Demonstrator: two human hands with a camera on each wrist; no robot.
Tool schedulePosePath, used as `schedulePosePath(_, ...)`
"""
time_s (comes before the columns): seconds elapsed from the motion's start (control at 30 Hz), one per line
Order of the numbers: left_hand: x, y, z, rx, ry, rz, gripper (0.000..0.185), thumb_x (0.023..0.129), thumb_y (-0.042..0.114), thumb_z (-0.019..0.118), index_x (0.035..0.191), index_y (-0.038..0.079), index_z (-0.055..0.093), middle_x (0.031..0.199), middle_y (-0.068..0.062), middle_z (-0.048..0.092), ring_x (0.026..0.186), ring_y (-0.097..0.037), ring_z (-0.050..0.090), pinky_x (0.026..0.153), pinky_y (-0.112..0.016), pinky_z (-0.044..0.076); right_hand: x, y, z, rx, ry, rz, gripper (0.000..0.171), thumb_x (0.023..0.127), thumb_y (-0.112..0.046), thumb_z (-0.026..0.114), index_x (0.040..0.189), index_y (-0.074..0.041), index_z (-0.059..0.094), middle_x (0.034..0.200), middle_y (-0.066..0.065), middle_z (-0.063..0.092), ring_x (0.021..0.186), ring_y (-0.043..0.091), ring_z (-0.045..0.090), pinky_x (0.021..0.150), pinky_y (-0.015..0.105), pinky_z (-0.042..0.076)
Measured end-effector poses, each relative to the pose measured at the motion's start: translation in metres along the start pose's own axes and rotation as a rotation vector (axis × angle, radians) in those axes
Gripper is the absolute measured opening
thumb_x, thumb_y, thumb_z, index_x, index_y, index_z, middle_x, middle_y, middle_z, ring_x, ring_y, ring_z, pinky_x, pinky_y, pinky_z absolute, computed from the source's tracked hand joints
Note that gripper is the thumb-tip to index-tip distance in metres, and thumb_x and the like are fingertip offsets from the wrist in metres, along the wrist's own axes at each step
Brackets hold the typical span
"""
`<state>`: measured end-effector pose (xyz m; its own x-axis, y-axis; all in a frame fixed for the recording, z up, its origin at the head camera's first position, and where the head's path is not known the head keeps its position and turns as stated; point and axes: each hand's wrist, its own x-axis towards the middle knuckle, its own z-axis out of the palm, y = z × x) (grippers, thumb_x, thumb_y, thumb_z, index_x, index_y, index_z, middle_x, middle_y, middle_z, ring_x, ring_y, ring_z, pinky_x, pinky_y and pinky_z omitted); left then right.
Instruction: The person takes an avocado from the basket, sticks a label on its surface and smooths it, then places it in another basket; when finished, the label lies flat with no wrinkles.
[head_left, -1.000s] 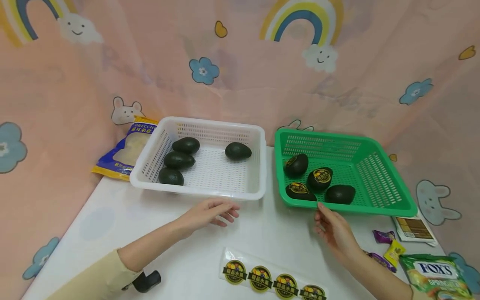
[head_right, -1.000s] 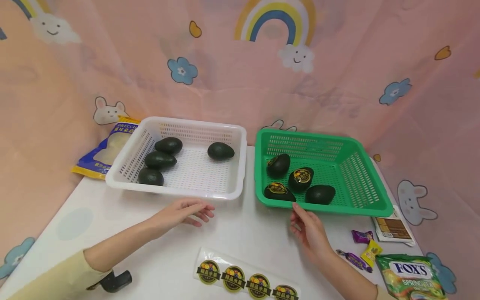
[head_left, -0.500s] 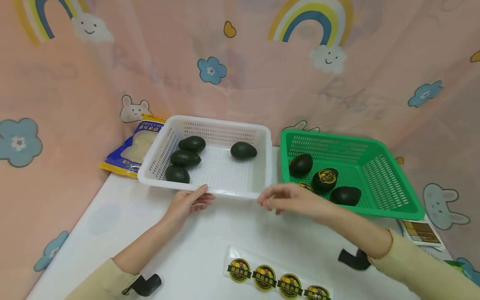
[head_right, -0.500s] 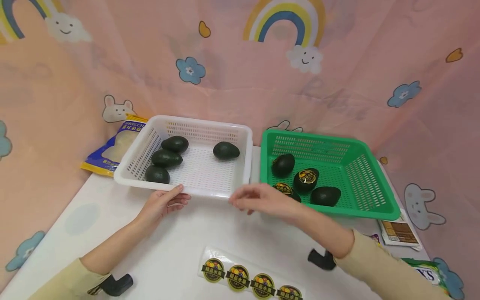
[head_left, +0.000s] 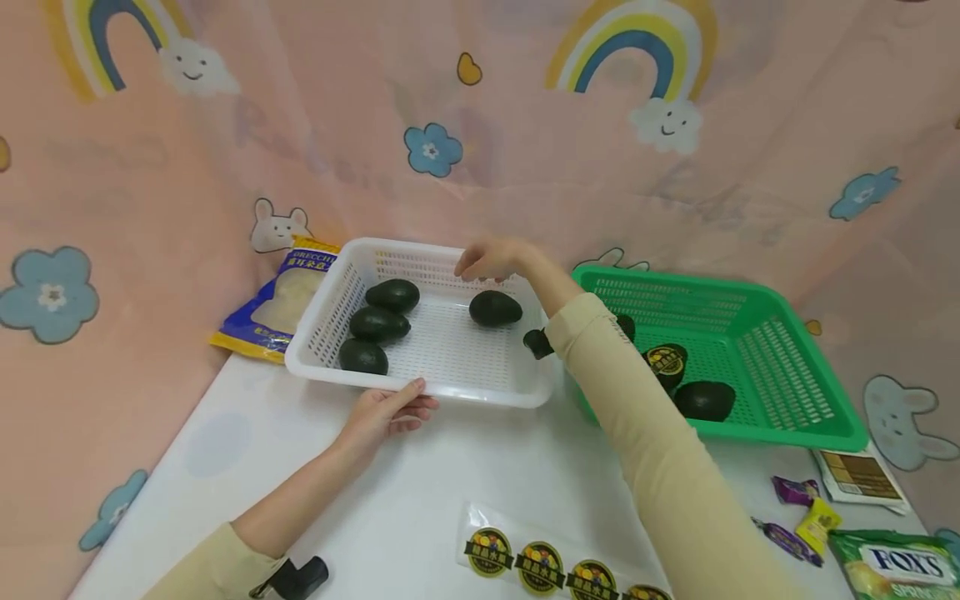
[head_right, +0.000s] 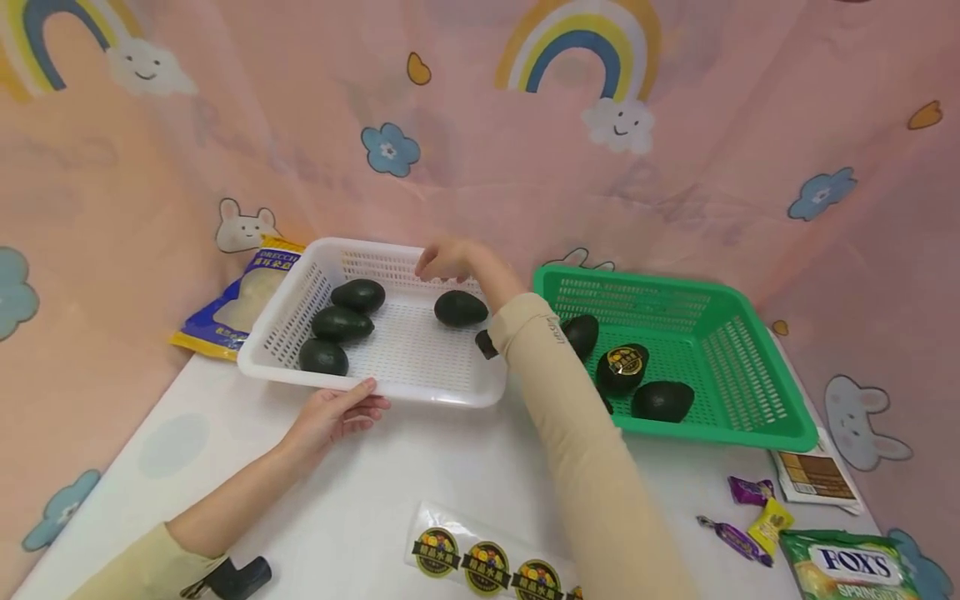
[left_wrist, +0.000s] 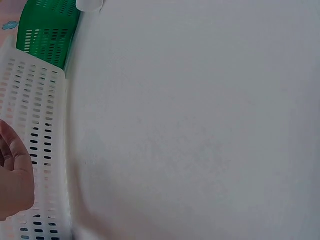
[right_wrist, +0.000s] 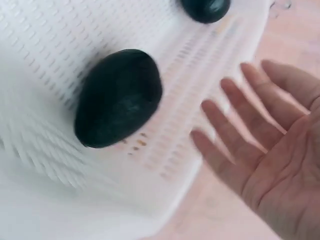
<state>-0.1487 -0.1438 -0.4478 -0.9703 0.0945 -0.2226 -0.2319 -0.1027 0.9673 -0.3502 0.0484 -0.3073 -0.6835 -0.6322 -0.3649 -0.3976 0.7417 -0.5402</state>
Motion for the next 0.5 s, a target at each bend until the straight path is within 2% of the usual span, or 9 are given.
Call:
schedulePosePath(0.1, 0.0, -0.002, 0.002, 0.003, -0.003, 0.004, 0.037, 0.096, 0.032, 0.063, 0.097, -0.004, 0.073, 0.083, -0.003, 0.073, 0.076, -0.011, 0.067, 0.072, -0.025, 0.055, 0.009, 0.018, 0.007, -0.121, -0.021, 0.131, 0.042, 0.098, -0.021, 0.054, 0.139, -0.01, 0.054, 0.141, 0.009, 0.05, 0.115, 0.026, 0.049, 0.089, 0.039, 0.046)
schedulePosePath(0.2, 0.001, -0.002, 0.003, 0.008, 0.0, 0.009, 0.038, 0.096, 0.032, 0.063, 0.096, -0.005, 0.072, 0.082, -0.004, 0.073, 0.075, -0.012, 0.066, 0.072, -0.026, 0.055, 0.014, 0.034, 0.019, -0.125, -0.077, 0.206, 0.051, 0.096, -0.021, 0.059, 0.144, -0.012, 0.047, 0.149, 0.009, 0.042, 0.13, 0.028, 0.043, 0.1, 0.047, 0.043)
schedulePosePath(0.3, 0.0, -0.003, 0.002, 0.015, 0.006, 0.012, 0.038, 0.096, 0.032, 0.063, 0.095, -0.005, 0.072, 0.083, -0.006, 0.073, 0.075, -0.012, 0.065, 0.071, -0.026, 0.055, 0.018, 0.042, 0.031, -0.063, -0.17, 0.21, 0.058, 0.091, -0.021, 0.067, 0.144, -0.015, 0.046, 0.152, 0.009, 0.036, 0.135, 0.029, 0.037, 0.1, 0.049, 0.043)
schedulePosePath(0.5, 0.002, -0.002, -0.001, 0.019, 0.002, 0.02, 0.038, 0.097, 0.032, 0.062, 0.094, -0.005, 0.073, 0.081, -0.003, 0.072, 0.074, -0.012, 0.065, 0.07, -0.026, 0.055, 0.026, 0.032, 0.053, -0.041, -0.357, 0.194, 0.076, 0.081, -0.027, 0.08, 0.146, -0.018, 0.042, 0.155, 0.009, 0.029, 0.136, 0.027, 0.035, 0.091, 0.039, 0.051)
